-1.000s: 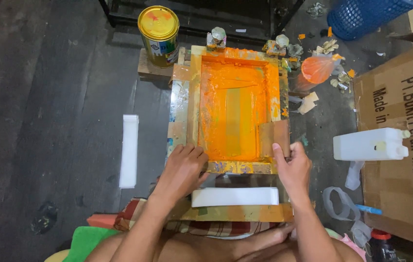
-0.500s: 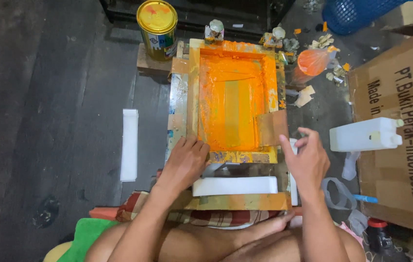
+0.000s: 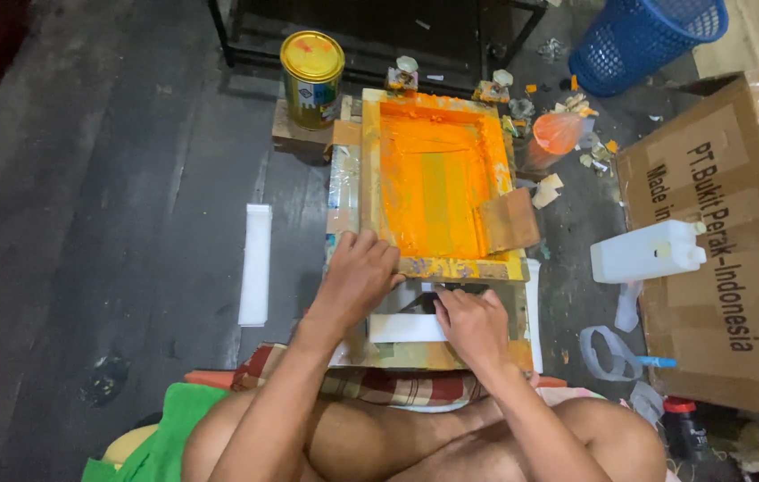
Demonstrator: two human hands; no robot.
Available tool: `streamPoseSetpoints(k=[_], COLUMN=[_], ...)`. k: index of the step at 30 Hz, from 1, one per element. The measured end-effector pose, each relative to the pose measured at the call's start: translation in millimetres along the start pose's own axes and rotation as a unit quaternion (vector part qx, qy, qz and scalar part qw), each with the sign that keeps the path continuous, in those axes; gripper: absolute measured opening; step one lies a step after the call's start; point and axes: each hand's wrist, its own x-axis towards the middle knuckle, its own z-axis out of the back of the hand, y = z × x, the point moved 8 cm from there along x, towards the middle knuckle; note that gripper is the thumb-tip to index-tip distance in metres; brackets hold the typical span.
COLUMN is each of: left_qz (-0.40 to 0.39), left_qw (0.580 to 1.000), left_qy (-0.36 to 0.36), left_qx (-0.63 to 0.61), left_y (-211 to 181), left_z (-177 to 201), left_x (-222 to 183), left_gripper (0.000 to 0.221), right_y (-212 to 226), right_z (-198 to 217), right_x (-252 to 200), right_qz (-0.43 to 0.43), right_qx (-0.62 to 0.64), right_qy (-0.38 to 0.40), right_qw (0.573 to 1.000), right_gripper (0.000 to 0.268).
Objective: Manual screen printing process involving applying orange ink to a screen and using a squeegee to print onto white strips.
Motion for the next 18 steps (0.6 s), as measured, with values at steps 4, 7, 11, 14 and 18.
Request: streamPoseSetpoints(k=[4, 7, 11, 14, 18], left_qz=[-0.027, -0.038, -0.039, -0.029, 0.003], left_qw=[0.997, 0.993, 0.991, 0.994, 0.999], left_qy=[-0.074, -0.11, -0.125, -0.102, -0.049], left_qx=[0.003, 0.007, 0.0, -0.004, 0.005], left_y=[0, -1, 0, 2, 3], left_z=[2, 6, 1, 0, -9], left_x=[-3, -5, -9, -9, -12], left_gripper=[0.034, 0.036, 0.033, 0.035, 0.031], right_y=[-2, 1, 16, 32, 37], right_z=[-19, -21, 2, 36, 70], right_x=[-1, 3, 9, 8, -21], right_qz=[0.015, 0.016, 0.03, 0.037, -0.019], right_qx=[-0.022, -0.008, -0.005, 0.016, 0.047], right_qy=[0.001, 0.014, -0.004, -0.015, 0.001], right_qw=[1.0, 1.0, 1.0, 0.999, 0.999], right_gripper=[0.009, 0.014, 0.014, 0.011, 0.026])
